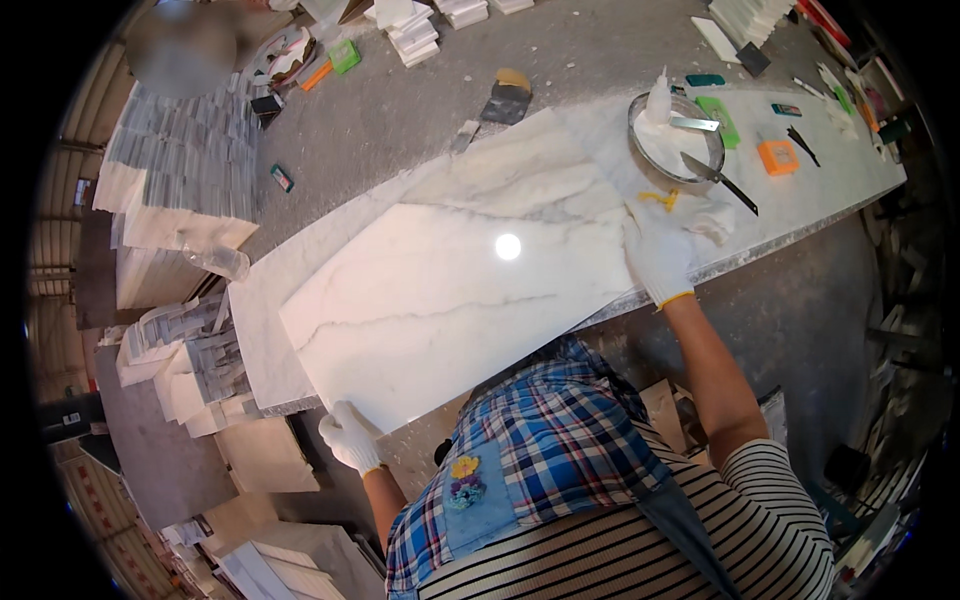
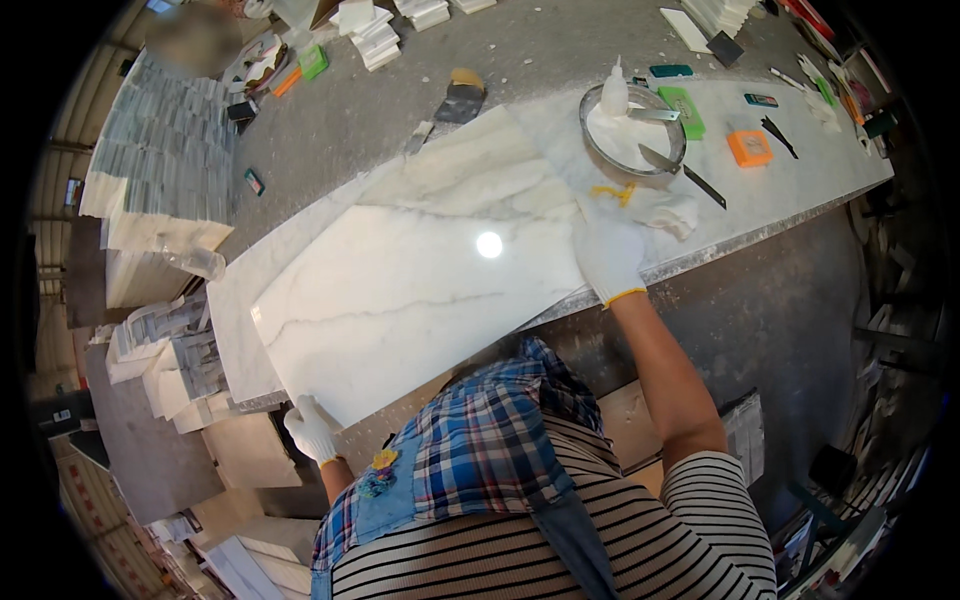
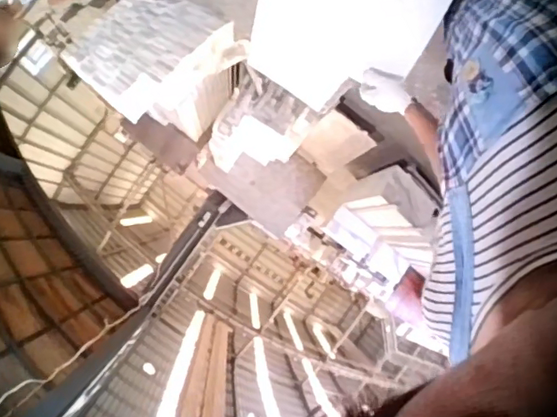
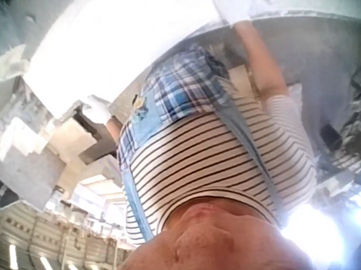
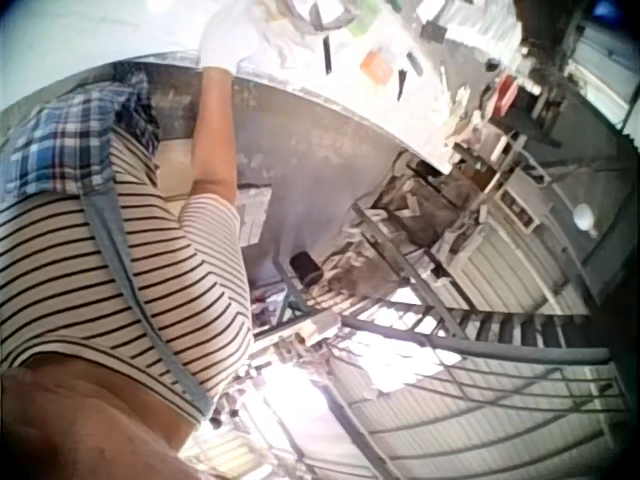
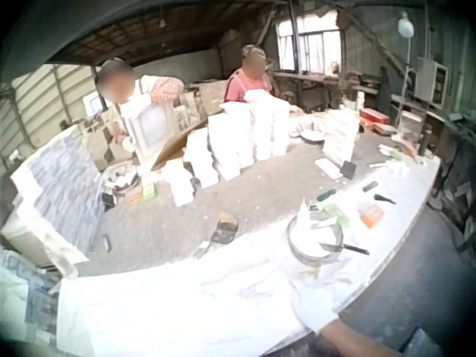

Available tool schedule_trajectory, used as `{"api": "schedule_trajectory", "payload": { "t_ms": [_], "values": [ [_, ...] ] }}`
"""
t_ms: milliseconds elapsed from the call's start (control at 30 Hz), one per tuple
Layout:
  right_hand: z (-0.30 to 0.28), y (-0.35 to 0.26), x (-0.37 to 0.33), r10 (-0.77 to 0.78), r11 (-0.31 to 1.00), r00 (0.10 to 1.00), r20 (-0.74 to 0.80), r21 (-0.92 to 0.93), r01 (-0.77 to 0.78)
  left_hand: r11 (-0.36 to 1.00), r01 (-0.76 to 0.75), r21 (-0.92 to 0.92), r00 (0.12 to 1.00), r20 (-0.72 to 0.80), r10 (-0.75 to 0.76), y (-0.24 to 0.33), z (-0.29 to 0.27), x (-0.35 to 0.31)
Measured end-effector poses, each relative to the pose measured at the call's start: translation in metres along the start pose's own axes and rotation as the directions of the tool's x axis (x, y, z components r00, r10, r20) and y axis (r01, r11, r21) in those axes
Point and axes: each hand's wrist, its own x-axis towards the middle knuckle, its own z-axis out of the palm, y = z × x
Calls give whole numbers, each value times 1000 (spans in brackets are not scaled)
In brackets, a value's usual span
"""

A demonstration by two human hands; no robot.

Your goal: The person applies a white adhesive substance to the surface of a large rectangular tile using a metal trowel. They scoop the adhesive from a metal container and spread it evenly across the tile's surface, then lift and inspect the tile before placing it back down.

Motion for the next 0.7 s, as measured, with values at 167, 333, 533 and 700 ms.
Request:
{"api": "schedule_trajectory", "payload": {
  "t_ms": [167,333,533,700],
  "values": [
    [18,16,4,-9,996,997,-71,91,16,998,40,-45,993,115,-35,-11,-5,35],
    [7,-5,5,66,997,998,-16,30,-65,999,-45,-22,975,218,48,-27,5,57],
    [1,-5,-9,24,999,996,-89,-30,-27,984,-145,-104,960,227,166,-39,7,82],
    [-7,-21,-62,249,968,965,81,-13,-249,984,-102,-143,952,272,139,-62,-2,104]
  ]
}}
